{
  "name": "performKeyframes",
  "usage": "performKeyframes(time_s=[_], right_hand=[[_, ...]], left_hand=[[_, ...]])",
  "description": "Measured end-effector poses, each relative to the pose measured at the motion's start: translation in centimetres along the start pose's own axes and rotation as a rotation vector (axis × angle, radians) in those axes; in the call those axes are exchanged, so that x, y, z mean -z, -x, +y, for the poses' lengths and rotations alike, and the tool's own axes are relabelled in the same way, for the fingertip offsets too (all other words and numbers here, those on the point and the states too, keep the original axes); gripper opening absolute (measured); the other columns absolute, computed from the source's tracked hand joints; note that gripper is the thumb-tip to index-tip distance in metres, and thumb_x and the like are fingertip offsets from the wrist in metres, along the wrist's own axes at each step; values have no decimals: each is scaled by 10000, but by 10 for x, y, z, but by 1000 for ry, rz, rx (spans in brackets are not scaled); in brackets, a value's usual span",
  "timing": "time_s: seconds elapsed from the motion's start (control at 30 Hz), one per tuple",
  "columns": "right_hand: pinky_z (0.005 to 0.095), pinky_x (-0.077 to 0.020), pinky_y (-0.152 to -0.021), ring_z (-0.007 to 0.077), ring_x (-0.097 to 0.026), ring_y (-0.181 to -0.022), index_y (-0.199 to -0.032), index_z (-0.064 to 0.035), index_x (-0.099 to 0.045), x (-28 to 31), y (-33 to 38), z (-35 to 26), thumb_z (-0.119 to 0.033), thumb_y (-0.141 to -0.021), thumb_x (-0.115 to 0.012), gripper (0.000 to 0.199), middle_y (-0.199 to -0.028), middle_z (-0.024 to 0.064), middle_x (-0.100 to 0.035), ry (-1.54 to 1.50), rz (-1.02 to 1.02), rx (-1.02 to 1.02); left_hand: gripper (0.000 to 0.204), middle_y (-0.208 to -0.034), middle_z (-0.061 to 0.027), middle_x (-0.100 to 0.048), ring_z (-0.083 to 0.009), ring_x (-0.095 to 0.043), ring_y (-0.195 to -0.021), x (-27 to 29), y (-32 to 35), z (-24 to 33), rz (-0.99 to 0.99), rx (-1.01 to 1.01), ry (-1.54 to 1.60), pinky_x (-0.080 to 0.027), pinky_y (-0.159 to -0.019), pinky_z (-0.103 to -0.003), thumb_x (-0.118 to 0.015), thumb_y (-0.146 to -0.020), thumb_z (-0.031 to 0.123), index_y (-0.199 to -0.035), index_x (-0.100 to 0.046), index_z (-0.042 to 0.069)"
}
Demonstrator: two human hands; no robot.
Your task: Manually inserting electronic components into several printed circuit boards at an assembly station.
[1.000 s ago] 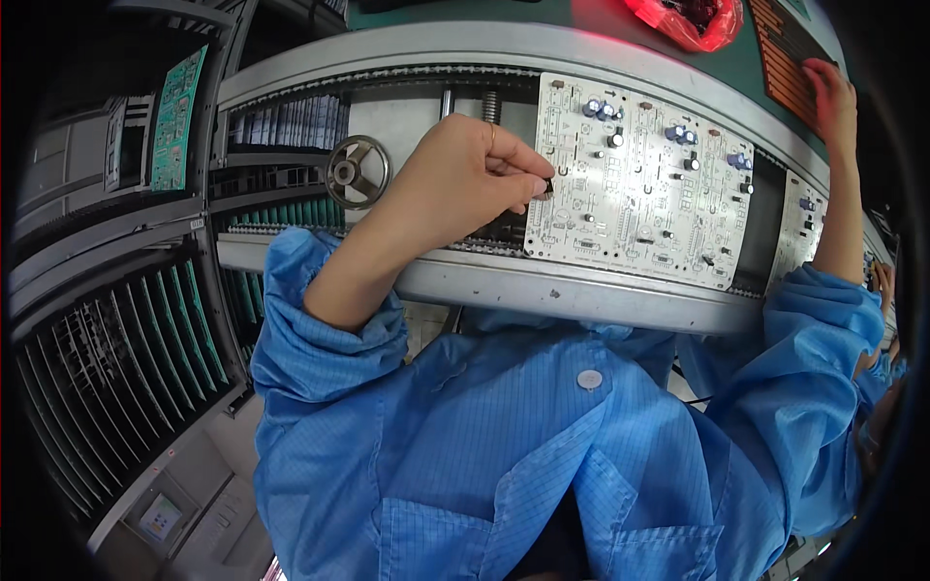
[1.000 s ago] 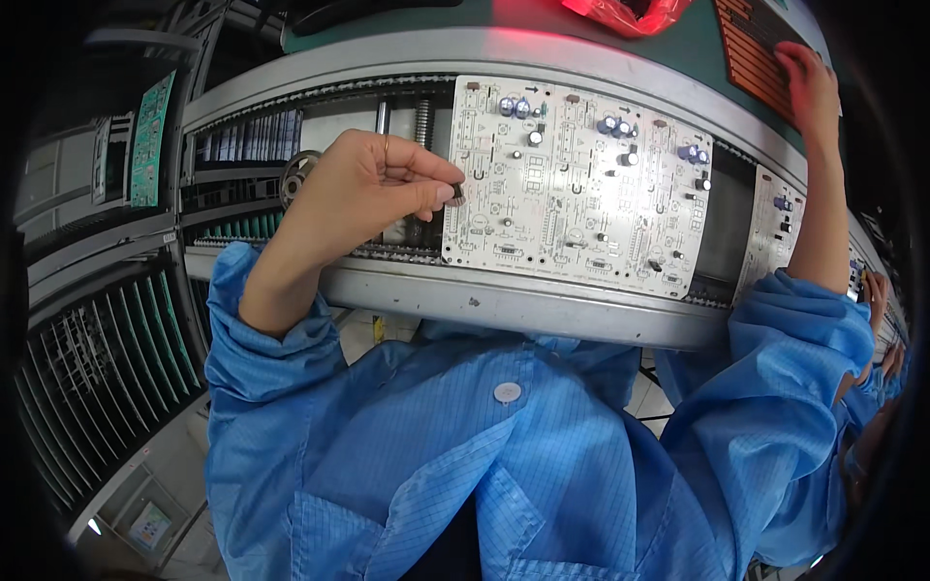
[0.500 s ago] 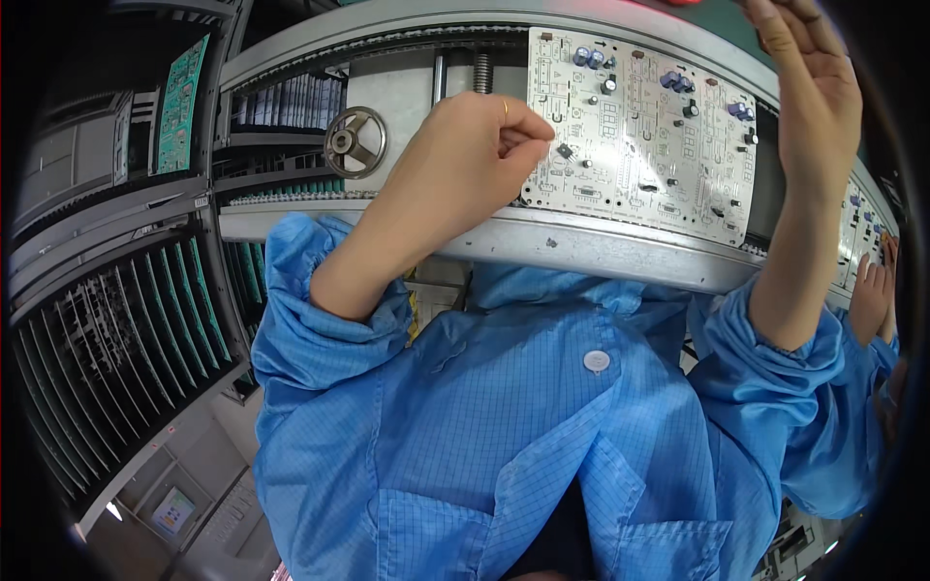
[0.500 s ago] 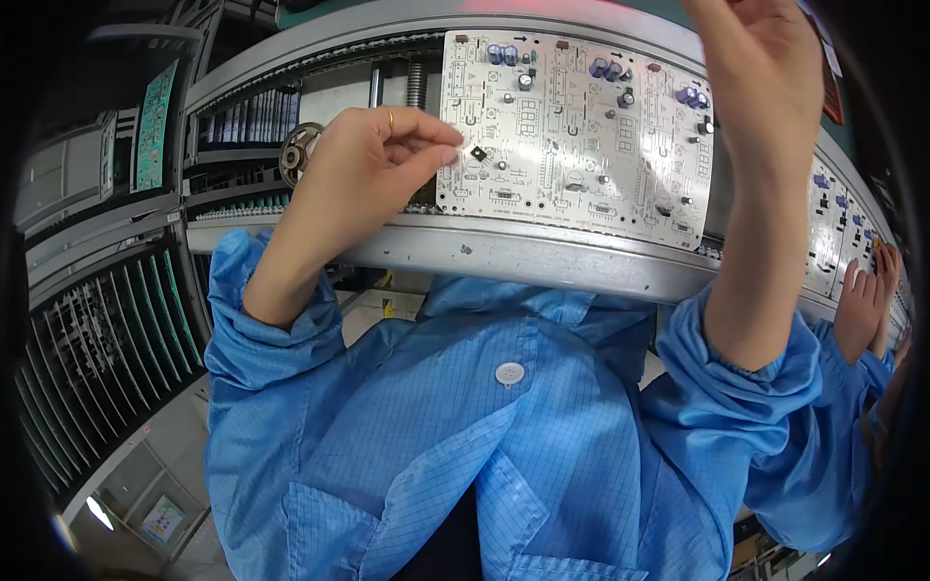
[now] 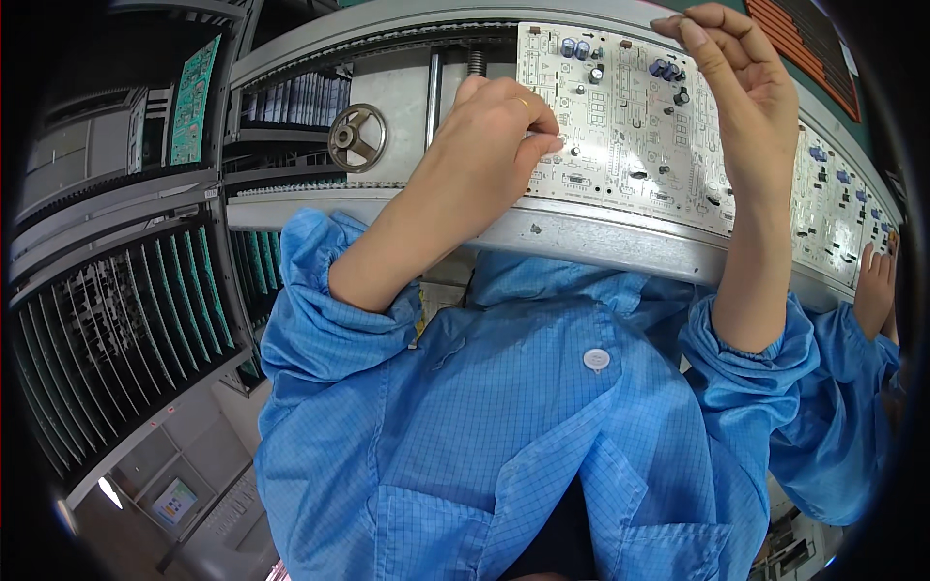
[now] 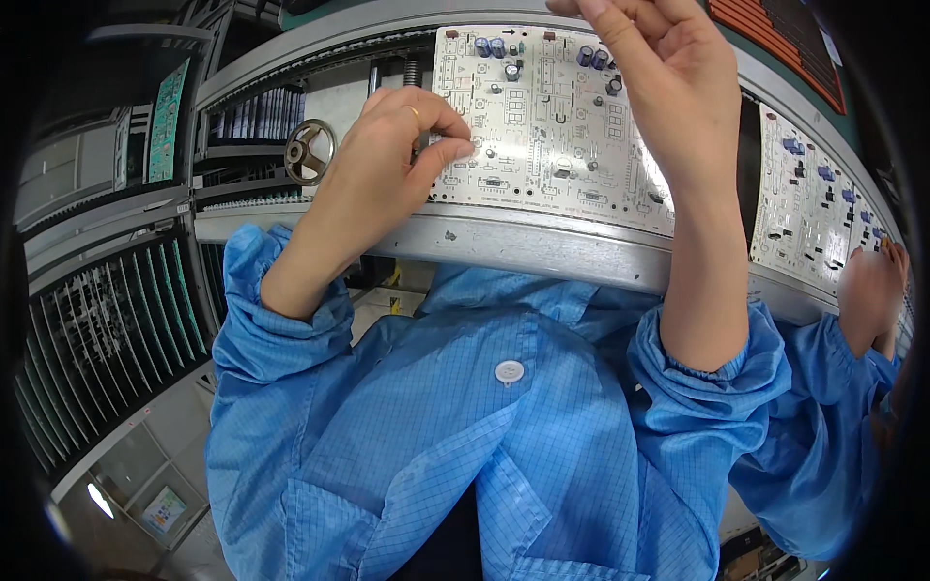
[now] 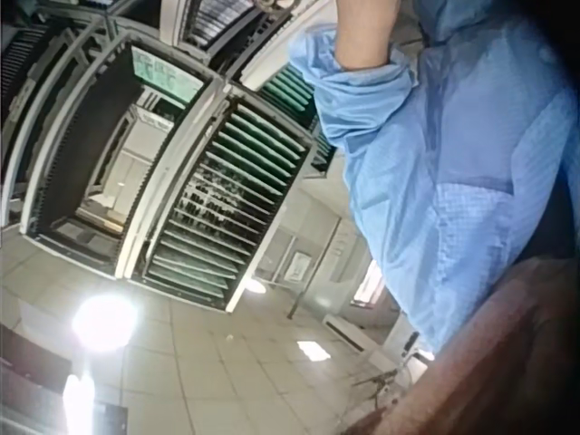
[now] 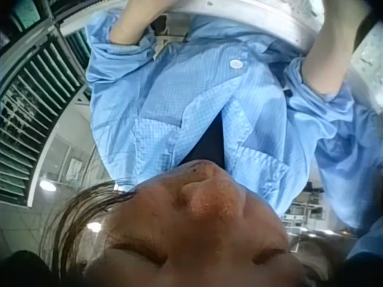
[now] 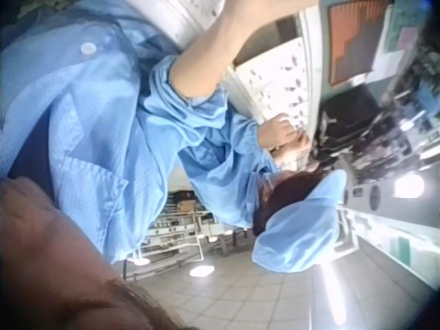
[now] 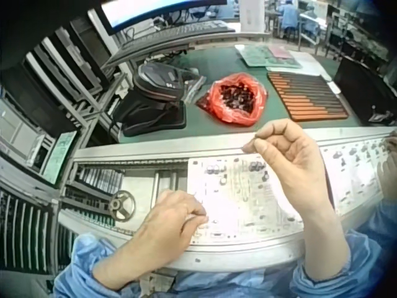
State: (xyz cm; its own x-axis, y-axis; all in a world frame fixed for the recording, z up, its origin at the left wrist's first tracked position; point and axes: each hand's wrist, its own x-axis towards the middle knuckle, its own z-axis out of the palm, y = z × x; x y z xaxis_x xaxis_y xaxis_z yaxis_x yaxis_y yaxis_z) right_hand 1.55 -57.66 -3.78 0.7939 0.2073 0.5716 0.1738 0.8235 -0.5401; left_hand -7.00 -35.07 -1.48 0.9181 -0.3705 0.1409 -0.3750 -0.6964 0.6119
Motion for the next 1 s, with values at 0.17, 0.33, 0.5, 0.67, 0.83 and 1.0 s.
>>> performKeyframes(time_s=[0.17,0.33,0.5,0.67,0.83,1.0], right_hand=[[292,-482,-998,181,-673,-1090,-1189,25,-606,-23,24,-24,-72,-1003,-600,210,-1095,139,-721,866,137,-324],[302,-487,-993,198,-676,-1086,-1178,35,-597,-28,23,-25,-41,-999,-594,195,-1083,140,-719,778,150,-341],[297,-485,-994,192,-677,-1079,-1180,36,-601,-26,23,-29,-50,-999,-595,200,-1093,145,-718,809,156,-344],[292,-485,-989,184,-679,-1068,-1179,36,-610,-24,23,-32,-70,-1001,-601,208,-1072,145,-727,864,160,-345],[264,-515,-899,154,-684,-973,-1114,21,-596,-46,17,-33,-39,-981,-620,148,-989,115,-718,827,273,-367],[245,-529,-853,142,-690,-925,-1080,19,-587,-50,15,-32,-16,-966,-636,129,-953,107,-713,798,315,-374]], left_hand=[[117,-835,-115,-704,-195,-664,-775,17,-5,14,-126,393,319,-531,-700,-305,-710,-881,70,-955,-716,-20],[132,-828,-79,-728,-106,-677,-725,15,-2,4,-87,419,522,-529,-648,-230,-698,-903,52,-993,-715,-43],[153,-832,-85,-735,-106,-691,-756,13,-1,-1,-98,437,478,-541,-679,-230,-693,-896,41,-1017,-730,-44],[166,-809,-121,-743,-140,-703,-727,16,-4,6,-140,417,367,-551,-669,-263,-678,-878,36,-1012,-746,-33],[162,-805,-141,-740,-164,-709,-714,11,-3,7,-143,304,296,-556,-670,-276,-673,-863,30,-993,-751,-28],[160,-800,-161,-734,-206,-716,-703,11,-5,9,-171,238,211,-561,-670,-297,-676,-845,34,-971,-756,-24]])
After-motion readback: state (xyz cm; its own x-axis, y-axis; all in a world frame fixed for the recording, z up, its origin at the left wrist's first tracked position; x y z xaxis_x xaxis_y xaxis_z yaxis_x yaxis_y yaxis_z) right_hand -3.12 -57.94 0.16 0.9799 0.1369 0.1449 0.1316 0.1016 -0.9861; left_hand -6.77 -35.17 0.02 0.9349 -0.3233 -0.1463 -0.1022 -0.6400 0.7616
